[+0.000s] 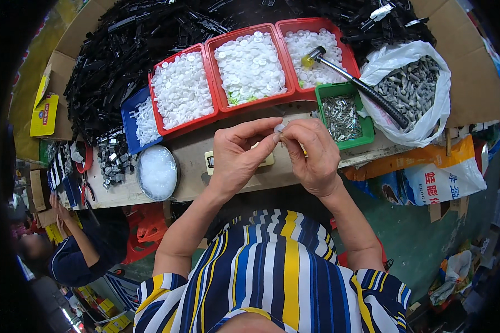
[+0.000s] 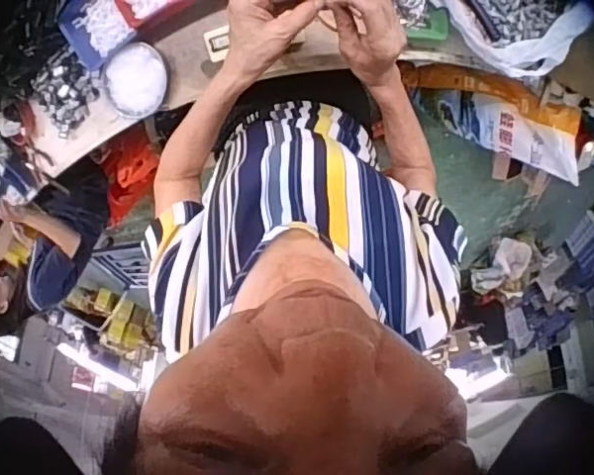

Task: The person assembles small padlocks at a workbench. They pick up a metal lock body, insert a white plastic component, and use pliers to secure a metal pin. The completed locks are placed into a pile on the table. This process is repeated continuously throughout the clip.

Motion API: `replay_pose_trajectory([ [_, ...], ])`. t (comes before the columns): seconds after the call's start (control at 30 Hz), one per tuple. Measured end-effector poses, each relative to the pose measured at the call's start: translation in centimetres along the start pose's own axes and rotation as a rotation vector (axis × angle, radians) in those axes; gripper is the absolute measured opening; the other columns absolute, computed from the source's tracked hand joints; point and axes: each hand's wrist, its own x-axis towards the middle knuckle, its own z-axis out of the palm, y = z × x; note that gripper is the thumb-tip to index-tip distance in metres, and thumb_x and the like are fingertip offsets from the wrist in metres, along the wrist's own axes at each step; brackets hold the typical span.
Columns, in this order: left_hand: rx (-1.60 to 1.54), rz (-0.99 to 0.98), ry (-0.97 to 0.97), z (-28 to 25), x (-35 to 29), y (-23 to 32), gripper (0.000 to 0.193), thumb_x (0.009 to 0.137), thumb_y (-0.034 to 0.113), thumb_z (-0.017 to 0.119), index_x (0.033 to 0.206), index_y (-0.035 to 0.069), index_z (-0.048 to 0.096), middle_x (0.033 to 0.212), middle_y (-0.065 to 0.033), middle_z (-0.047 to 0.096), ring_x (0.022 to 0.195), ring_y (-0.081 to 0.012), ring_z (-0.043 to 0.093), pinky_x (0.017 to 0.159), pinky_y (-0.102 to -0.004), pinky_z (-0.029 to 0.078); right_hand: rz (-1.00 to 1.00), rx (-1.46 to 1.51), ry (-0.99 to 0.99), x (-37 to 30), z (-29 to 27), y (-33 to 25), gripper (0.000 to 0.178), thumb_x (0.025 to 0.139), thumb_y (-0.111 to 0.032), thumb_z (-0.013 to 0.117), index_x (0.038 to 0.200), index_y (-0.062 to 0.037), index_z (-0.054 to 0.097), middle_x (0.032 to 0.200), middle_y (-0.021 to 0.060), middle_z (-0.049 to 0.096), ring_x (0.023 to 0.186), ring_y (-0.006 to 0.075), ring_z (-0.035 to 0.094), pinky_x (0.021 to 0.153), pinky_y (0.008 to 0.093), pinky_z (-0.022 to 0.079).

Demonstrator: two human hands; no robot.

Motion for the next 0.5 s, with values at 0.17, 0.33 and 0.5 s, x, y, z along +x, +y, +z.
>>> replay_pose_trajectory([
  [0.17, 0.065, 0.078, 0.028, -0.1, -0.2, -0.4, 0.029, 0.090, -0.001, 0.069, 0.118, -0.003, 0.070, 0.103, -0.0064, 0.073, 0.089, -0.0079, 0.067, 0.077, -0.0216, 0.053, -0.006, -0.005, -0.021, 0.2, 0.0, -0.3, 0.022, 0.082, 0.006, 0.072, 0.099, 0.0002, 0.060, 0.091, 0.0126, 0.064, 0.080, 0.0282, 0.065, 0.069, 0.0355, 0.053],
  [0.33, 0.185, 0.142, 0.054, -0.6, -0.7, -0.1, 0.028, 0.089, -0.001, 0.069, 0.116, -0.003, 0.071, 0.102, -0.0077, 0.073, 0.089, -0.0090, 0.067, 0.077, -0.0227, 0.054, -0.035, -0.043, -0.045, 0.2, 0.3, -0.7, 0.023, 0.081, 0.006, 0.072, 0.100, 0.0006, 0.060, 0.092, 0.0133, 0.064, 0.080, 0.0291, 0.064, 0.069, 0.0359, 0.052],
  [0.5, 0.232, 0.238, 0.051, -1.1, -1.0, -0.1, 0.029, 0.087, -0.002, 0.069, 0.116, -0.002, 0.071, 0.096, -0.0093, 0.073, 0.086, -0.0106, 0.068, 0.075, -0.0237, 0.054, -0.088, -0.099, -0.083, 0.1, 0.7, -0.9, 0.022, 0.082, 0.004, 0.072, 0.100, -0.0002, 0.061, 0.093, 0.0130, 0.064, 0.081, 0.0296, 0.064, 0.071, 0.0373, 0.052],
])
